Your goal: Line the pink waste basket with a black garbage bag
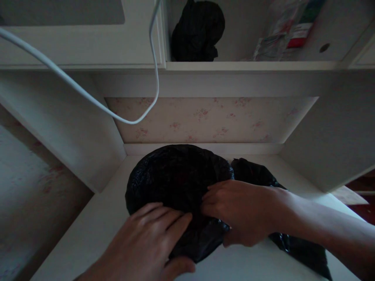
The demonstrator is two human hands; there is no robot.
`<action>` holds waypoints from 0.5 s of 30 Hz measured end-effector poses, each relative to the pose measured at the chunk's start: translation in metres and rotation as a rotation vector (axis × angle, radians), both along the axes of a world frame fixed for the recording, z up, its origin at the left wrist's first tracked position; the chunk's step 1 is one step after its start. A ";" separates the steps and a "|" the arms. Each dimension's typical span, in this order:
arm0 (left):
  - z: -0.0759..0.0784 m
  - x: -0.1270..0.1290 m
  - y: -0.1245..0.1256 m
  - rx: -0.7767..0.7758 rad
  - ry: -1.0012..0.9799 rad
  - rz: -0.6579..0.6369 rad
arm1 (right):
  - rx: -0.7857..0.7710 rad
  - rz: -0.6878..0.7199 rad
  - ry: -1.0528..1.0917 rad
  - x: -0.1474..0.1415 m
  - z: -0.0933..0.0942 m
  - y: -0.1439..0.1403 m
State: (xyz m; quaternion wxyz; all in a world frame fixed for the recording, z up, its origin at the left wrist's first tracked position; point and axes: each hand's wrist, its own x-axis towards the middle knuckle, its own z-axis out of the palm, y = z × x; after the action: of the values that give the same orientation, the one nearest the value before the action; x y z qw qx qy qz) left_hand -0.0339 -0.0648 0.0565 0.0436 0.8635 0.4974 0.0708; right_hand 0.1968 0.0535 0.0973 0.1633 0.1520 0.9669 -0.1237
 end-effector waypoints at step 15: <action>-0.005 -0.006 0.015 -0.146 -0.056 -0.023 | -0.082 0.005 -0.063 -0.010 -0.001 0.003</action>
State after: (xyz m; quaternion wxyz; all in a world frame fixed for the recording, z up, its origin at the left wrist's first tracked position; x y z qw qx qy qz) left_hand -0.0404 -0.0502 0.0515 0.1213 0.8614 0.4898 0.0578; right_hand 0.1872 0.0566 0.0966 0.1999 0.1467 0.9558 -0.1580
